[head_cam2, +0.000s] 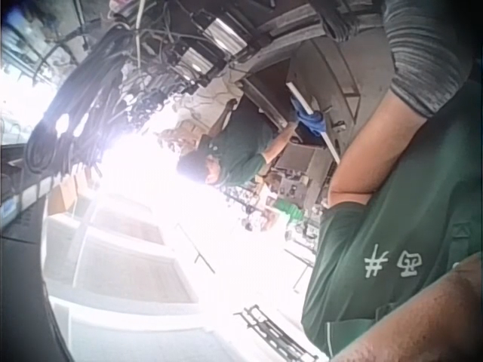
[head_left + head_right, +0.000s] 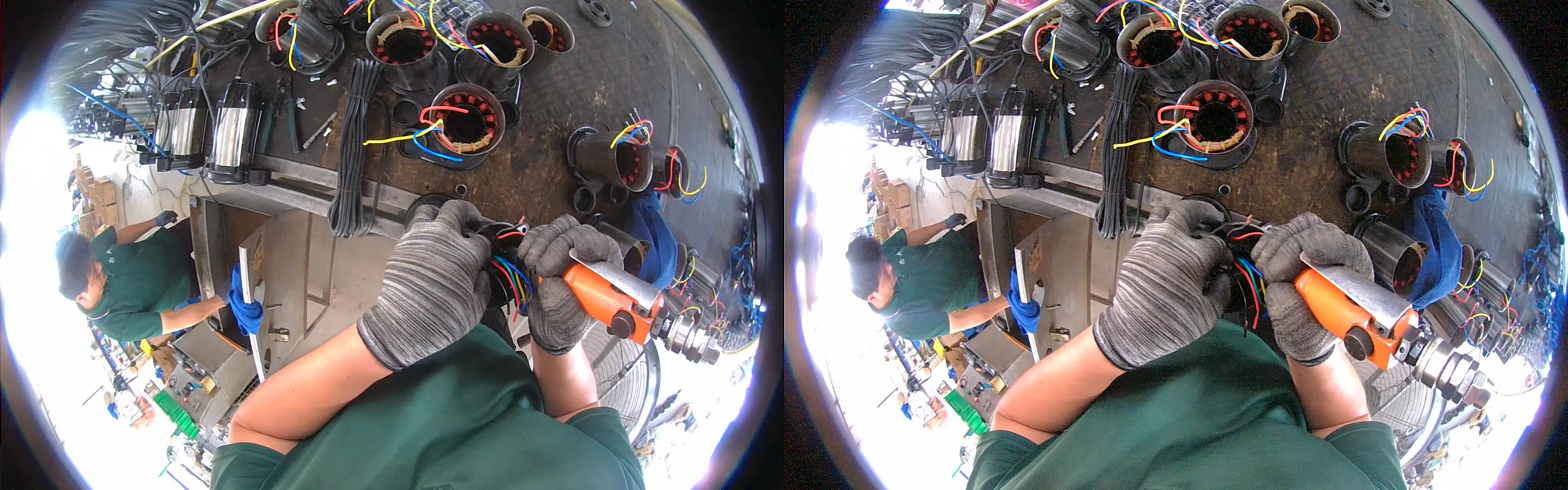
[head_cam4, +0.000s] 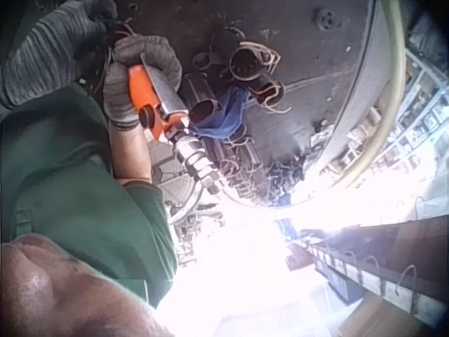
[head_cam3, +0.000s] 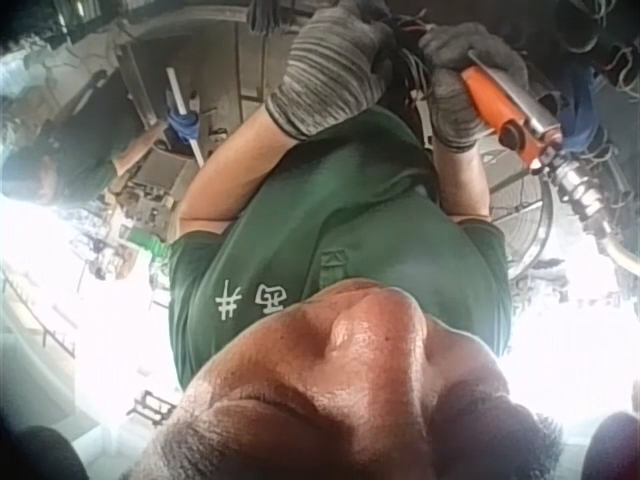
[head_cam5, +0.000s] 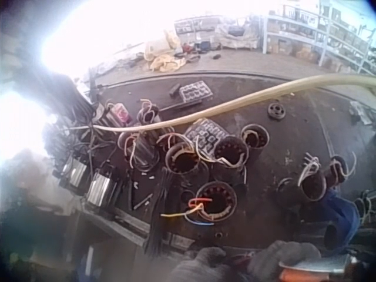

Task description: The person carries an electronic component to a worktable and spreads paste onto it using a spatula. The person then walks back to the assembly line, inserts the wired component into a motor housing, and tightens screws using a pneumatic screwdriver.

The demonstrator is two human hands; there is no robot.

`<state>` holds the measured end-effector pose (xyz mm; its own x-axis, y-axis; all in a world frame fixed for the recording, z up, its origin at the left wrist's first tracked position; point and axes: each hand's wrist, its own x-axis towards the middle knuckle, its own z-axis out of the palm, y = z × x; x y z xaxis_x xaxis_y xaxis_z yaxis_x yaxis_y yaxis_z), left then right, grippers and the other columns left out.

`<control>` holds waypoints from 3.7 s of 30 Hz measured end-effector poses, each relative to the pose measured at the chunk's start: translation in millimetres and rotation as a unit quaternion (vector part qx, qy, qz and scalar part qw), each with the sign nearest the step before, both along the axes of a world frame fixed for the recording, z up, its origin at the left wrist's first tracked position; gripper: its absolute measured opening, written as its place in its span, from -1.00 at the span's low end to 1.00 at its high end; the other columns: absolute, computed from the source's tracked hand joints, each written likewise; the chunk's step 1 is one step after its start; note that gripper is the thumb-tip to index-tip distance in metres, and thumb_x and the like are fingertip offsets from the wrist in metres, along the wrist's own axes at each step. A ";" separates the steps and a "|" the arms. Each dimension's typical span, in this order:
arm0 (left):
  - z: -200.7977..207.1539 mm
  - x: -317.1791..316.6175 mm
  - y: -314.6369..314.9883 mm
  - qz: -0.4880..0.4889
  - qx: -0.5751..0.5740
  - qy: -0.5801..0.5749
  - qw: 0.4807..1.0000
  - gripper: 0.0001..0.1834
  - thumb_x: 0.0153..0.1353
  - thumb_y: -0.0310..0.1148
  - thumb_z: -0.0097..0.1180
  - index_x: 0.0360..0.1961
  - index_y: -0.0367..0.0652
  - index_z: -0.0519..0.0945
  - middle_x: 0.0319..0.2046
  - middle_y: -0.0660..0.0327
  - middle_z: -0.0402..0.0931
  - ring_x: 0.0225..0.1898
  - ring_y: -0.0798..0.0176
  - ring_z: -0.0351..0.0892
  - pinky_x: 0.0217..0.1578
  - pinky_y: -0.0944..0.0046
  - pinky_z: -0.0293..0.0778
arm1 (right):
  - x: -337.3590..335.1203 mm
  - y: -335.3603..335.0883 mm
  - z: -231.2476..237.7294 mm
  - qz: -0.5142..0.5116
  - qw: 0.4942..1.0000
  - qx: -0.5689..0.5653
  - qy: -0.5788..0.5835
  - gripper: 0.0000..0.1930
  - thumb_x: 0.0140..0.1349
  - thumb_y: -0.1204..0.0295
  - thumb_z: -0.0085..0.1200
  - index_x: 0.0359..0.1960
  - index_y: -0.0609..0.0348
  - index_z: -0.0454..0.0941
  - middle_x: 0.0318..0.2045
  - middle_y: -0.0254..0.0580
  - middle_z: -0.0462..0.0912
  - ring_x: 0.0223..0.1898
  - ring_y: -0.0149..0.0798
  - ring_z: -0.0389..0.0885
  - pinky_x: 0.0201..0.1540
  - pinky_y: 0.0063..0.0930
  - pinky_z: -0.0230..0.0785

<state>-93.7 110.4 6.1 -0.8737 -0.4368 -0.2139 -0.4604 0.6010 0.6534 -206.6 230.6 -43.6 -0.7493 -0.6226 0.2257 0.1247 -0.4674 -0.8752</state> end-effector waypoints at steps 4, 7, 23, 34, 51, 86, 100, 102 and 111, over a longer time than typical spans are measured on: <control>-1.3 -1.4 -0.2 -0.006 0.000 0.003 1.000 -0.78 -0.09 -0.44 0.29 -0.34 -0.27 0.68 -0.10 -0.10 0.54 -0.06 -0.17 0.55 0.02 0.02 0.49 | 1.2 -2.0 4.9 -0.014 1.000 0.015 0.004 -0.76 0.20 0.49 0.29 -0.18 0.07 0.45 -0.61 -0.22 0.49 -0.55 -0.21 0.49 -0.37 -0.18 0.48; -3.5 0.0 1.2 0.002 0.001 0.015 1.000 -0.78 -0.09 -0.45 0.28 -0.35 -0.28 0.67 -0.10 -0.12 0.54 -0.06 -0.17 0.55 0.00 0.02 0.50 | 0.2 -3.4 5.7 -0.005 1.000 -0.003 0.020 -0.79 0.22 0.49 0.25 -0.18 0.09 0.47 -0.61 -0.21 0.49 -0.55 -0.20 0.50 -0.37 -0.19 0.48; -2.6 -0.2 0.1 0.001 0.011 0.016 1.000 -0.74 -0.09 -0.45 0.27 -0.30 -0.30 0.65 -0.11 -0.18 0.54 -0.13 -0.24 0.59 -0.08 -0.02 0.54 | 6.0 -0.9 1.3 -0.013 1.000 -0.002 -0.006 -0.55 0.07 0.28 0.50 -0.07 0.10 0.54 -0.52 -0.31 0.55 -0.43 -0.27 0.54 -0.34 -0.31 0.50; -6.1 -0.3 0.4 -0.010 0.014 0.016 1.000 -0.71 -0.10 -0.46 0.27 -0.28 -0.30 0.65 -0.12 -0.17 0.55 -0.14 -0.24 0.59 -0.09 -0.02 0.55 | 2.5 2.1 1.6 0.013 1.000 0.018 0.018 -0.62 0.10 0.53 0.40 -0.10 0.07 0.47 -0.50 -0.26 0.58 -0.42 -0.24 0.58 -0.23 -0.23 0.55; -3.1 -0.4 0.4 -0.018 0.002 -0.004 1.000 -0.71 -0.07 -0.44 0.26 -0.27 -0.30 0.66 -0.10 -0.17 0.54 -0.09 -0.23 0.58 -0.05 -0.03 0.54 | 0.7 -2.0 -0.7 0.029 0.999 -0.006 -0.032 -0.64 0.05 0.57 0.40 -0.17 0.11 0.49 -0.55 -0.21 0.57 -0.47 -0.23 0.58 -0.29 -0.26 0.52; -35.3 34.0 5.0 0.013 0.053 0.218 0.974 -0.20 -0.22 -0.29 0.55 0.14 -0.04 0.46 0.17 0.01 0.46 0.06 -0.13 0.55 0.05 -0.08 0.47 | -16.8 -8.1 6.8 0.051 0.988 -0.039 -0.138 -0.51 0.06 0.44 0.44 -0.03 0.19 0.43 -0.56 -0.28 0.49 -0.42 -0.24 0.52 -0.30 -0.26 0.50; -34.9 48.2 -10.6 -0.022 0.141 0.246 0.959 -0.34 0.23 0.03 0.25 0.24 -0.12 0.45 0.24 -0.12 0.34 0.23 -0.19 0.37 0.24 -0.14 0.28 | -42.8 -23.0 -5.5 0.145 0.785 -0.213 -0.564 -0.59 0.15 0.44 0.15 0.05 0.22 0.45 -0.47 -0.42 0.41 -0.34 -0.37 0.41 -0.17 -0.34 0.44; -33.2 49.6 -12.7 -0.040 0.158 0.237 0.958 -0.34 0.31 0.06 0.19 0.27 -0.16 0.43 0.28 -0.14 0.29 0.31 -0.15 0.29 0.33 -0.12 0.19 | -40.5 -26.4 -4.3 0.152 0.817 -0.190 -0.523 -0.55 0.15 0.48 0.20 0.09 0.35 0.46 -0.46 -0.44 0.36 -0.39 -0.48 0.37 -0.23 -0.47 0.45; -37.3 44.8 -5.5 0.055 0.183 0.241 0.952 -0.47 0.14 -0.02 0.35 -0.01 -0.17 0.61 0.10 -0.06 0.47 0.11 -0.16 0.46 0.17 -0.07 0.35 | -36.0 -31.9 5.7 0.140 0.815 -0.179 -0.534 -0.56 0.17 0.47 0.21 0.08 0.32 0.44 -0.49 -0.46 0.32 -0.40 -0.45 0.36 -0.20 -0.44 0.44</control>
<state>-48.9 104.9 -31.2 -0.8619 -0.5050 0.0447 -0.1017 0.2587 0.9606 -242.6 198.7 -37.9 -0.4772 -0.8406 -0.2564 0.8712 -0.4907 -0.0127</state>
